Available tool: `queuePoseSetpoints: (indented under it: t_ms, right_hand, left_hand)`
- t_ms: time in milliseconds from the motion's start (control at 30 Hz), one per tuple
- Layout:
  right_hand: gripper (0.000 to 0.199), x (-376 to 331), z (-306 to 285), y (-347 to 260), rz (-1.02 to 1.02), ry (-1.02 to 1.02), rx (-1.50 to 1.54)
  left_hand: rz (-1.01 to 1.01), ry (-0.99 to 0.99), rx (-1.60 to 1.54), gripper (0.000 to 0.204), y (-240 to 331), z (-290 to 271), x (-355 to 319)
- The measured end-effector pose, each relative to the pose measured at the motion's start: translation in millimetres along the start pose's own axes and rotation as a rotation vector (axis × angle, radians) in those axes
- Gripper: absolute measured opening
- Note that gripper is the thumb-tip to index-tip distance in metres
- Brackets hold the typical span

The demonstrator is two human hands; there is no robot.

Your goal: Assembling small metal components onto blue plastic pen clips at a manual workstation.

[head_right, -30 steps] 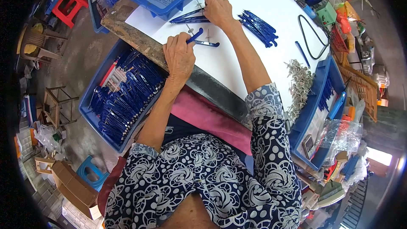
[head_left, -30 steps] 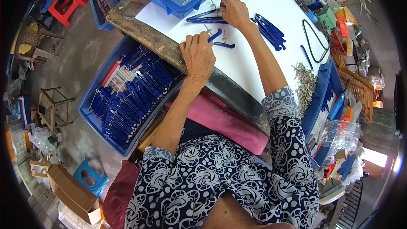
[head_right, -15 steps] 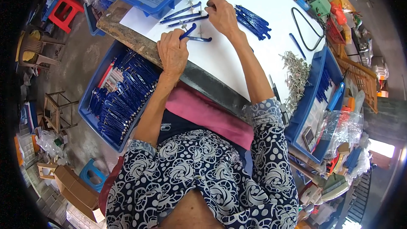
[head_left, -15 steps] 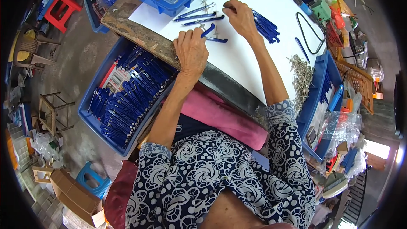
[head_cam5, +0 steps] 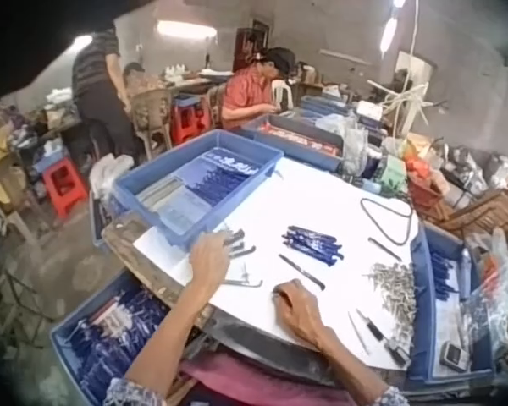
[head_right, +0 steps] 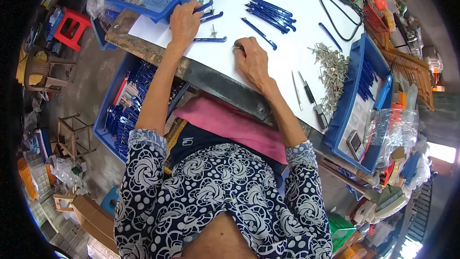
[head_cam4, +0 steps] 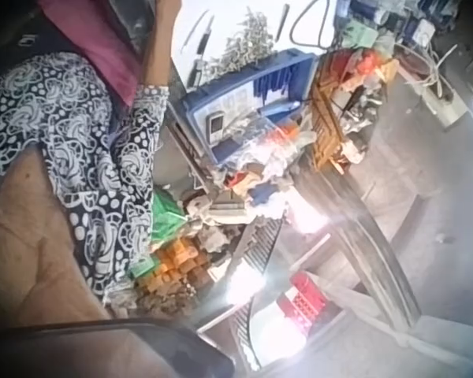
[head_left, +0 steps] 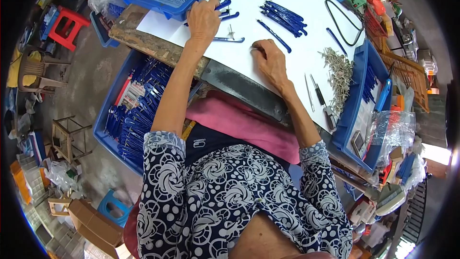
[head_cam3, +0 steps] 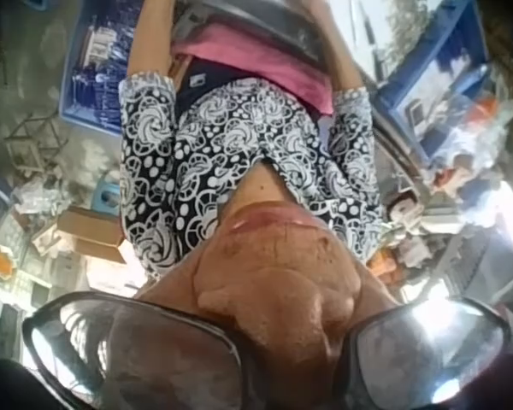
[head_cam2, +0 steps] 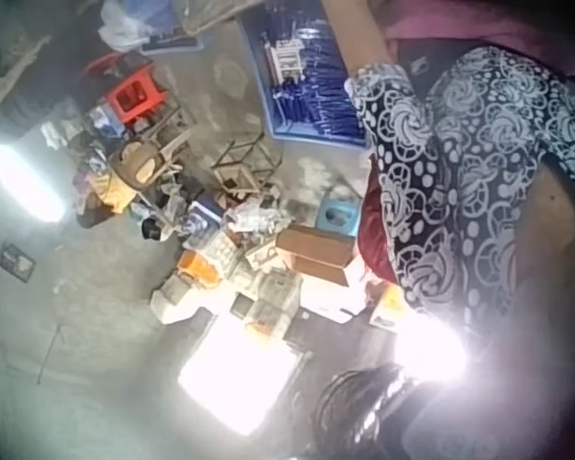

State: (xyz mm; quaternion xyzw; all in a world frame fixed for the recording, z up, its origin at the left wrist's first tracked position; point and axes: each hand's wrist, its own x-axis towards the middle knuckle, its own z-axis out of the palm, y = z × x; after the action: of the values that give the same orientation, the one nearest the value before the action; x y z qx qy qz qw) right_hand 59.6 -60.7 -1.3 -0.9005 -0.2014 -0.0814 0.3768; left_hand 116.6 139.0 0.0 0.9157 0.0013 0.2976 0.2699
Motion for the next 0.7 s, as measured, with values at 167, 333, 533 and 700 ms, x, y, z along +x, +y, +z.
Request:
queuePoseSetpoints:
  t_ms: [167,333,533,700]
  right_hand:
    - [0.019,13.2,9.8,-7.9,-0.001,0.054,0.077]
    - [0.018,29.8,28.1,-11.0,-0.074,0.054,-0.068]
    - [0.008,34.1,35.6,-2.2,-0.17,0.118,-0.109]
    - [0.009,40.0,32.1,-14.0,-0.166,0.073,-0.101]
  left_hand:
    - [0.013,-0.014,-0.003,0.013,-5.1,11.2,7.2]
    - [0.062,0.058,0.052,0.012,-12.9,16.1,6.5]
    - [0.023,-0.058,0.071,0.013,-1.8,24.1,-3.2]
    - [0.032,-0.003,0.097,0.015,-1.9,12.2,-7.3]
